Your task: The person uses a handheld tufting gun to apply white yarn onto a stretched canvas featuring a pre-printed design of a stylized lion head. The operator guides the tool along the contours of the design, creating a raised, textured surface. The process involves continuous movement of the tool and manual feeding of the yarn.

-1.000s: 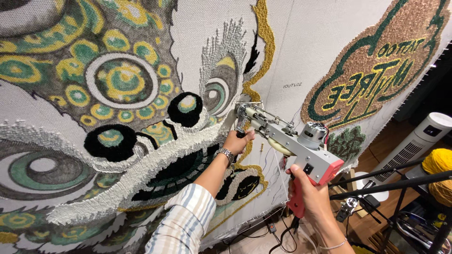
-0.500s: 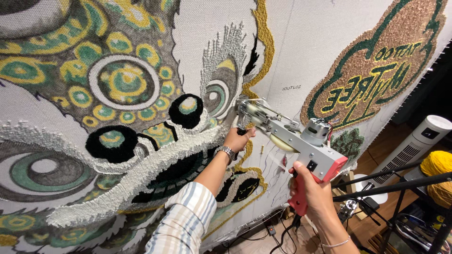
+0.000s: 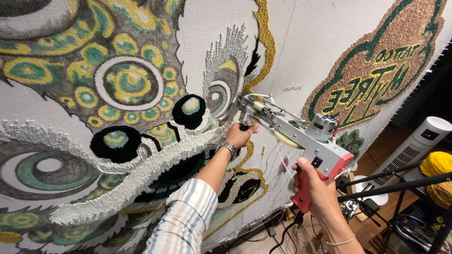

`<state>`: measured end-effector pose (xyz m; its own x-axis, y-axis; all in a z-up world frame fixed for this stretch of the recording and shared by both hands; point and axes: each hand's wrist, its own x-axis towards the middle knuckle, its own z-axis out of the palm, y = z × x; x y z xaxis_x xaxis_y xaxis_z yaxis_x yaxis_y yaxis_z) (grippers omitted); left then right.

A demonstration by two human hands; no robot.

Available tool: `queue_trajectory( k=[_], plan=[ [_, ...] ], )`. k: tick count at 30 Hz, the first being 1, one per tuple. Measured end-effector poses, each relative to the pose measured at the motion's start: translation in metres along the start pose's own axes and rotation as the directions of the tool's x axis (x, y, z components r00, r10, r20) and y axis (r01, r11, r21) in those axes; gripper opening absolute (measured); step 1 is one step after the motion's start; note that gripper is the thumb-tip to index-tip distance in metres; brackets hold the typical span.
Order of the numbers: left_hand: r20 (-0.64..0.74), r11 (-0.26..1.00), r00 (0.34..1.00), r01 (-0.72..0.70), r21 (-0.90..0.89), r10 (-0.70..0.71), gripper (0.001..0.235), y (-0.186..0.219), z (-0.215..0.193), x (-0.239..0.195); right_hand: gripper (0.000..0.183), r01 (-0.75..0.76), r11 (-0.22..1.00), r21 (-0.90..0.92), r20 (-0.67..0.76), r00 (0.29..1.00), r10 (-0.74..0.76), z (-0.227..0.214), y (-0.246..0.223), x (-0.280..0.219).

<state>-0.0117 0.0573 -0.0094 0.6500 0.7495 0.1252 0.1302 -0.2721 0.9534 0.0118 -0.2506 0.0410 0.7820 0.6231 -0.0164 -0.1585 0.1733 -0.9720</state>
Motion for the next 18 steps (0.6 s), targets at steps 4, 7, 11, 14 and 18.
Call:
queue_trajectory(
  k=[4, 7, 11, 14, 18],
  plan=[
    [0.083, 0.998, 0.996, -0.018, -0.06, 0.023, 0.042, 0.003, 0.002, -0.005, 0.037, 0.013, 1.0, 0.0, -0.018, 1.0, -0.013, -0.004, 0.0, -0.003],
    [0.151, 0.994, 0.988, -0.013, -0.107, 0.029, 0.053, 0.005, 0.006, -0.009, 0.04, -0.002, 1.0, 0.0, -0.012, 1.0, 0.002, -0.011, -0.003, -0.005],
    [0.223, 0.991, 0.974, -0.003, -0.137, 0.034, 0.068, 0.006, 0.021, -0.014, 0.043, -0.016, 1.0, -0.006, 0.029, 0.999, 0.016, -0.033, -0.011, -0.005],
    [0.237, 0.969, 0.968, -0.024, -0.246, 0.084, 0.059, 0.0, 0.046, -0.014, 0.042, -0.04, 0.999, 0.006, 0.019, 0.999, 0.04, -0.054, -0.017, -0.005],
    [0.318, 0.926, 0.941, 0.018, -0.377, 0.112, 0.041, -0.008, 0.077, -0.016, 0.043, -0.066, 0.996, 0.054, 0.017, 0.998, 0.065, -0.09, -0.022, -0.014]
  ],
)
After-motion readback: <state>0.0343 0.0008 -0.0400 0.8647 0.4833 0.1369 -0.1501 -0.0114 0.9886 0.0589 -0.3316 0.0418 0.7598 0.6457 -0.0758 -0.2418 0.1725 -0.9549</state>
